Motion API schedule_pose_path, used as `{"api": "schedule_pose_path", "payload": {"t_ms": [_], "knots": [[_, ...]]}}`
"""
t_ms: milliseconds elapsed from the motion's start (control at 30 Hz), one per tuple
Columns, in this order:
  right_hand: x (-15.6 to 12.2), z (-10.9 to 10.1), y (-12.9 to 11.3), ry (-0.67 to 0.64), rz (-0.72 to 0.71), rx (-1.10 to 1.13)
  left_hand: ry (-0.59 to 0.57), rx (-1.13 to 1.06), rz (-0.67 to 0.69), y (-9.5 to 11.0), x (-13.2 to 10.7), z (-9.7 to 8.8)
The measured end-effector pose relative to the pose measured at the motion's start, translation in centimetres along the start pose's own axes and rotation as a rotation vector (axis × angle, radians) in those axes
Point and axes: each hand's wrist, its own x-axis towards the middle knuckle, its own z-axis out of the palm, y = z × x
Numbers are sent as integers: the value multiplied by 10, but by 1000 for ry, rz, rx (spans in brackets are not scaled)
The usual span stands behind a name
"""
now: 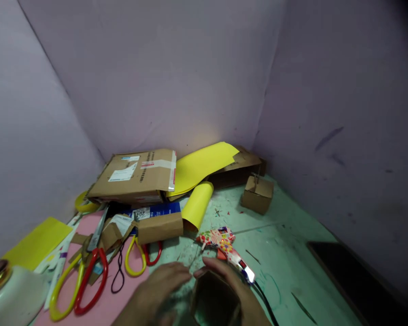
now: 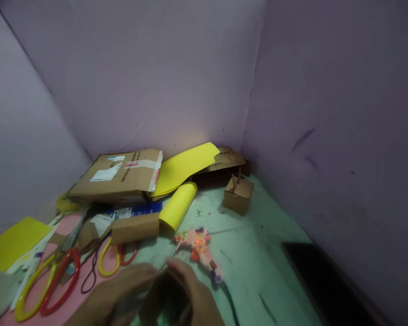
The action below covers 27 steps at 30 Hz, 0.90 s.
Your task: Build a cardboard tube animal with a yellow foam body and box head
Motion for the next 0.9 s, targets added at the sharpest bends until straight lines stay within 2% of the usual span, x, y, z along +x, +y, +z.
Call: {"api": "schedule_pose_path", "payload": {"t_ms": [67,100,133,233,300,367,467,533,600,667,733,833,900], "knots": [[1,1,1,27,4,15,167,229,35,-6,10,-17],[1,1,-1,28,-7,16,210,399,59,-9,19,-23],[1,1,-4,29,-27,15,183,556,79,-12,30,-26],[2,1,-17,35,-85,22,3,844,-59,-20,66,-28],[2,1,-25,24,-91,18,-38,873,-87,-22,83,-28],[2,2,-28,6,-92,21,-35,860,-87,-21,87,-33],[2,4,-29,61,-138,109,10,848,-128,-11,70,-51],[3,4,-32,125,-152,147,110,723,-191,-2,48,-59],[3,2,-38,111,-137,112,300,278,-296,5,23,-56],[2,-1,-44,113,-150,83,380,-247,-367,10,2,-39],[1,-1,-46,143,-177,39,365,-621,-426,12,-12,-13],[-2,2,-41,129,-175,-95,314,-822,-370,12,-20,24],[-4,3,-35,91,-171,-157,288,-870,-303,10,-20,38]]}}
